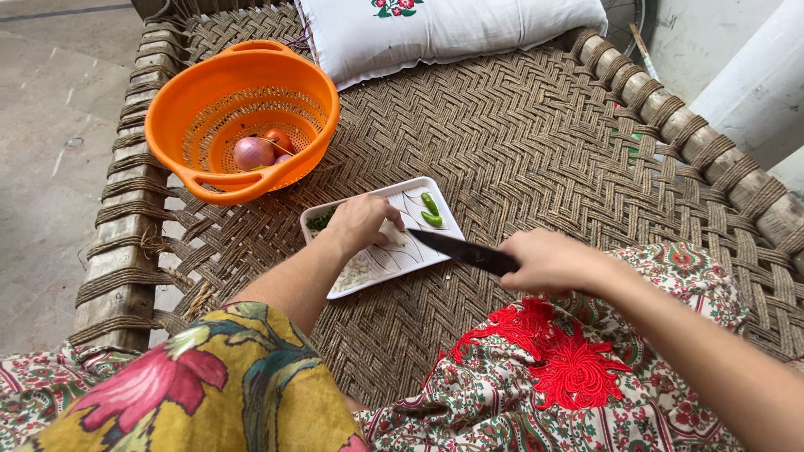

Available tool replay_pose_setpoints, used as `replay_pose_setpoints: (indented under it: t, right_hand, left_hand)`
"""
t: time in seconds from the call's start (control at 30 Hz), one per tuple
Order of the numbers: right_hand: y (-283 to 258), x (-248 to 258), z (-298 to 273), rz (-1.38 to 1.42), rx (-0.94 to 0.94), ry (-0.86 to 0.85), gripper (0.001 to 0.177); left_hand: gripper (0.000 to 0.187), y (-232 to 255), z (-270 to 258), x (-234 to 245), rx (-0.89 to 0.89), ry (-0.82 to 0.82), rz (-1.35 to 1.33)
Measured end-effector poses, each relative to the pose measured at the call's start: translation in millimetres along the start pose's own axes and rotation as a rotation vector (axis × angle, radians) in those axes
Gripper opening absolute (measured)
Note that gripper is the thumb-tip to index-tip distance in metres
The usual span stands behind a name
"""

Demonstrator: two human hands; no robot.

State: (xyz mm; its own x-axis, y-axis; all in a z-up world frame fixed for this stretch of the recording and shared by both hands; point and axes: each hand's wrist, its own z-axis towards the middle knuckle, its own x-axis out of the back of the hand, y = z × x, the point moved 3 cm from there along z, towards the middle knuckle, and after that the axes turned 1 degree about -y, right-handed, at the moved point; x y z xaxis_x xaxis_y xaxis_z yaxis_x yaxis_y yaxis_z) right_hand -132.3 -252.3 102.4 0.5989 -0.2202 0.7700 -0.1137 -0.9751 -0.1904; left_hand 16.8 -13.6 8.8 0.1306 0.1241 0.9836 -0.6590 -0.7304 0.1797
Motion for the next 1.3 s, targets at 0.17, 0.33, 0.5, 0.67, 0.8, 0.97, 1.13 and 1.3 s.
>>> replay_pose_setpoints:
  t: [0.17, 0.33, 0.5, 0.67, 0.8, 0.97, 1.13, 1.3]
  right_hand:
    - [14.7, -2.9, 32.1, 0.521, 0.069, 0.119, 0.019]
    - [-27.2, -44.5, 97.6, 0.929, 0.134, 0.241, 0.023]
    - [-55.6, -73.1, 144.9, 1.12, -0.069, 0.353, 0.019]
    - [-69.0, -70.4, 142.1, 0.967, -0.127, 0.4, 0.017]
    - [-77.6, -59.9, 126.9, 0.815, -0.155, 0.427, 0.016]
    - [-87.9, -52.8, 124.7, 0.663, -0.115, 0.478, 0.017]
    - [-84.3, -54.8, 135.9, 0.648, -0.049, 0.516, 0.019]
    - [-79.7, -58.7, 138.1, 0.732, -0.022, 0.476, 0.03]
  left_hand:
    - [0.043, 5.6, -1.8, -2.7, 0.086, -0.067, -0.051]
    - [0.042, 10.5, -19.5, 1.5, 0.072, 0.008, -0.068]
    - [0.042, 9.2, -27.6, -7.8, 0.088, 0.084, -0.14]
    - [0.045, 0.0, -25.7, -16.5, 0.041, 0.195, -0.25]
    - [0.049, -2.9, -24.9, -18.8, 0.051, 0.182, -0.33]
    - [0.045, -2.4, -28.1, -14.2, 0.021, 0.177, -0.352]
    - [0.044, 1.6, -31.5, -11.9, 0.023, 0.199, -0.342]
    - [0.04, -1.3, -37.0, -18.4, 0.057, 0.229, -0.421]
